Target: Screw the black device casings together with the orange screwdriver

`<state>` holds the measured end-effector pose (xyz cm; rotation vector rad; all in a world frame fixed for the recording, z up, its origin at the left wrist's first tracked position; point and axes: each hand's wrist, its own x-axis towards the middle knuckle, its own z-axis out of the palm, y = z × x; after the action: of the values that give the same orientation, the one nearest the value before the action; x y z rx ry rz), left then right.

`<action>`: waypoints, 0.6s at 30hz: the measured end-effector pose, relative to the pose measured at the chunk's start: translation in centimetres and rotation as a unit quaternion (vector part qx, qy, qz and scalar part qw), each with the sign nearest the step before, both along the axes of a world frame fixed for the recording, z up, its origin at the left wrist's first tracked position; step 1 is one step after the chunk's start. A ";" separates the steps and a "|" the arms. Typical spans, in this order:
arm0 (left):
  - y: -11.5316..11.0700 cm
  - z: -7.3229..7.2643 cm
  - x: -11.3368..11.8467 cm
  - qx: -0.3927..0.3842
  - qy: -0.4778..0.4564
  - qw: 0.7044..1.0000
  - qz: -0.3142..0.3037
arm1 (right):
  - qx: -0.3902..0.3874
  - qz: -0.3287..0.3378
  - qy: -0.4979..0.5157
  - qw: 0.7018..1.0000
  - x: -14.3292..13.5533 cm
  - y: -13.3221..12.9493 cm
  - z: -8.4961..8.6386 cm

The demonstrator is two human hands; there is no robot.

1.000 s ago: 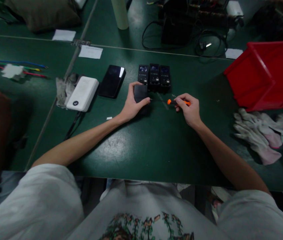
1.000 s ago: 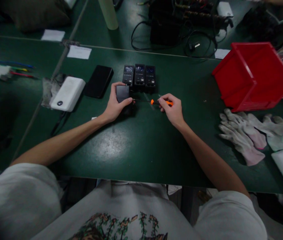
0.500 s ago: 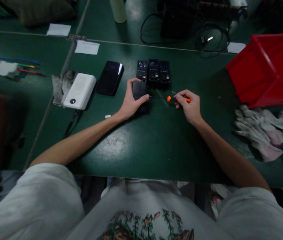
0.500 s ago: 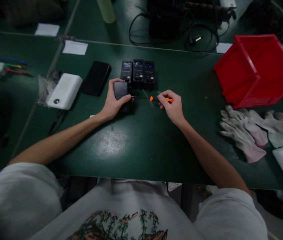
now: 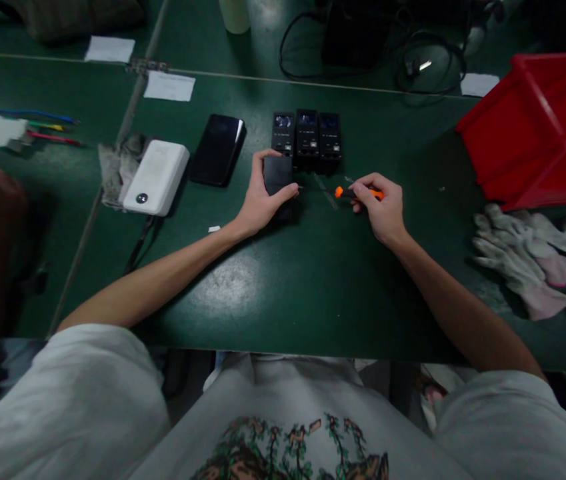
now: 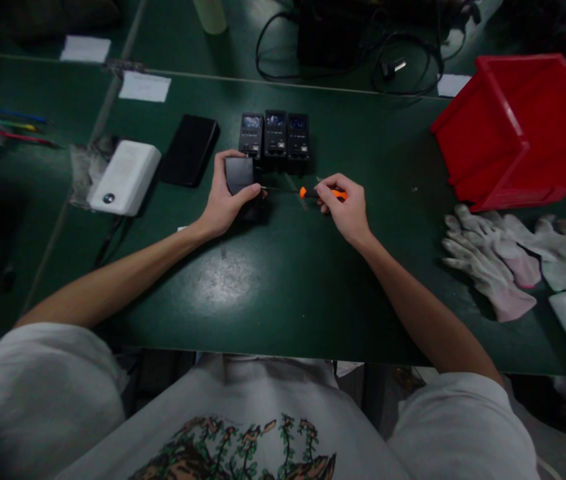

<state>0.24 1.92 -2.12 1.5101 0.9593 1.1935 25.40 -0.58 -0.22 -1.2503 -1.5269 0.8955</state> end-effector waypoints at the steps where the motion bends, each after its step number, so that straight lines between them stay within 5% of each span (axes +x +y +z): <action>1: 0.0 0.0 0.0 -0.001 0.001 1.000 -0.001 | 0.000 0.001 0.000 1.000 0.0 0.0 0.0; 18: 0.1 -0.1 0.0 0.008 0.004 1.000 0.001 | -0.002 0.000 0.010 1.000 -0.1 0.0 0.1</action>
<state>0.25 2.00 -2.23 1.5277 0.9600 1.1995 25.33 -0.57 -0.13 -1.2402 -1.5104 0.9093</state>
